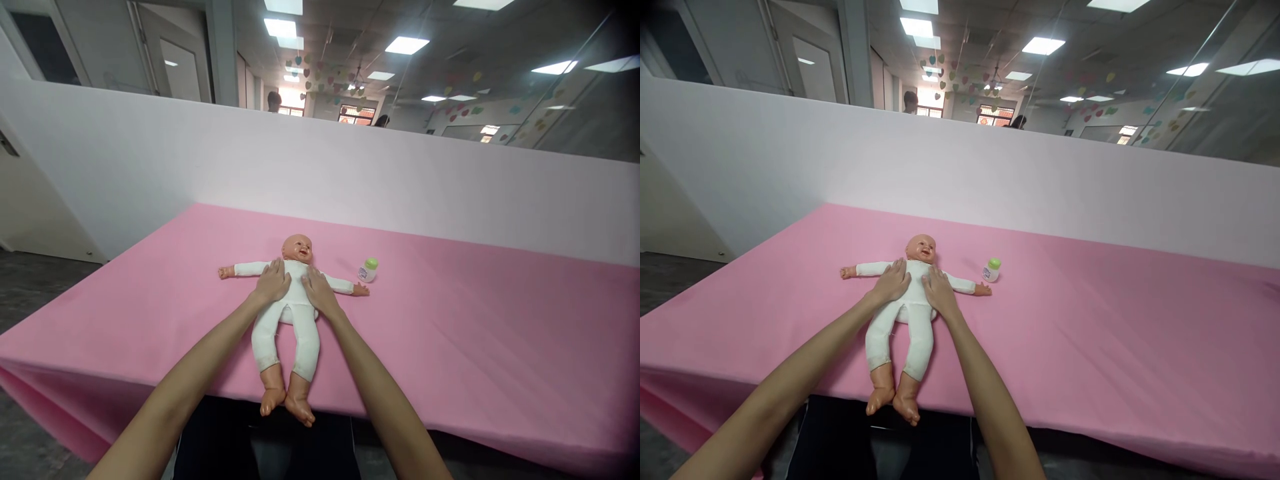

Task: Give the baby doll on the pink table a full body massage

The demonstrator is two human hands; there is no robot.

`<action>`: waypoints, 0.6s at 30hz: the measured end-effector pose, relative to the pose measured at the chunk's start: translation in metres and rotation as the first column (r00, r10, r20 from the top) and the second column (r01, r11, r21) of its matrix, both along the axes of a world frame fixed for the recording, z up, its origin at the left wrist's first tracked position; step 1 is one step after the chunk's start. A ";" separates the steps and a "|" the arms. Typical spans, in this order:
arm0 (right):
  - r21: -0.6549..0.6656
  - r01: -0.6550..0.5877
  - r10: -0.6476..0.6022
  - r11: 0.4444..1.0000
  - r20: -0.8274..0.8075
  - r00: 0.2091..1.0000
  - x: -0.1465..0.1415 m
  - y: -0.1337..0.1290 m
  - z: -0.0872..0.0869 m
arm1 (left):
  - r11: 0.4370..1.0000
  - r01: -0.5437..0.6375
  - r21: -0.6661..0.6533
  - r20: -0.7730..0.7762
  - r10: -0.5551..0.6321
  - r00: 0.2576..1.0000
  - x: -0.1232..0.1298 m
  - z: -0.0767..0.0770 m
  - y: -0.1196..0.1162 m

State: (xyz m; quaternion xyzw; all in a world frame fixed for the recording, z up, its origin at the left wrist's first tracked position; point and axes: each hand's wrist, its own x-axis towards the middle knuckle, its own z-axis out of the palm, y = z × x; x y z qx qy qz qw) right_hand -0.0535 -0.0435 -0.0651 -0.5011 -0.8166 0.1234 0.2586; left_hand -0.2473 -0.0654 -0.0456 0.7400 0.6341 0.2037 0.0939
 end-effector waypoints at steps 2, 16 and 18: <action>0.015 0.045 -0.046 0.999 0.054 0.998 0.011 0.001 -0.001 | 1.000 -0.024 -0.011 -0.030 0.024 0.999 -0.012 -0.001 0.001; 0.347 0.234 -0.348 0.908 0.315 0.883 0.085 -0.002 -0.026 | 0.970 -0.115 0.213 -0.327 0.182 0.927 -0.090 -0.033 -0.007; 0.329 0.248 -0.351 0.911 0.304 0.886 0.090 -0.001 -0.025 | 0.960 -0.156 0.233 -0.324 0.228 0.918 -0.092 -0.032 -0.006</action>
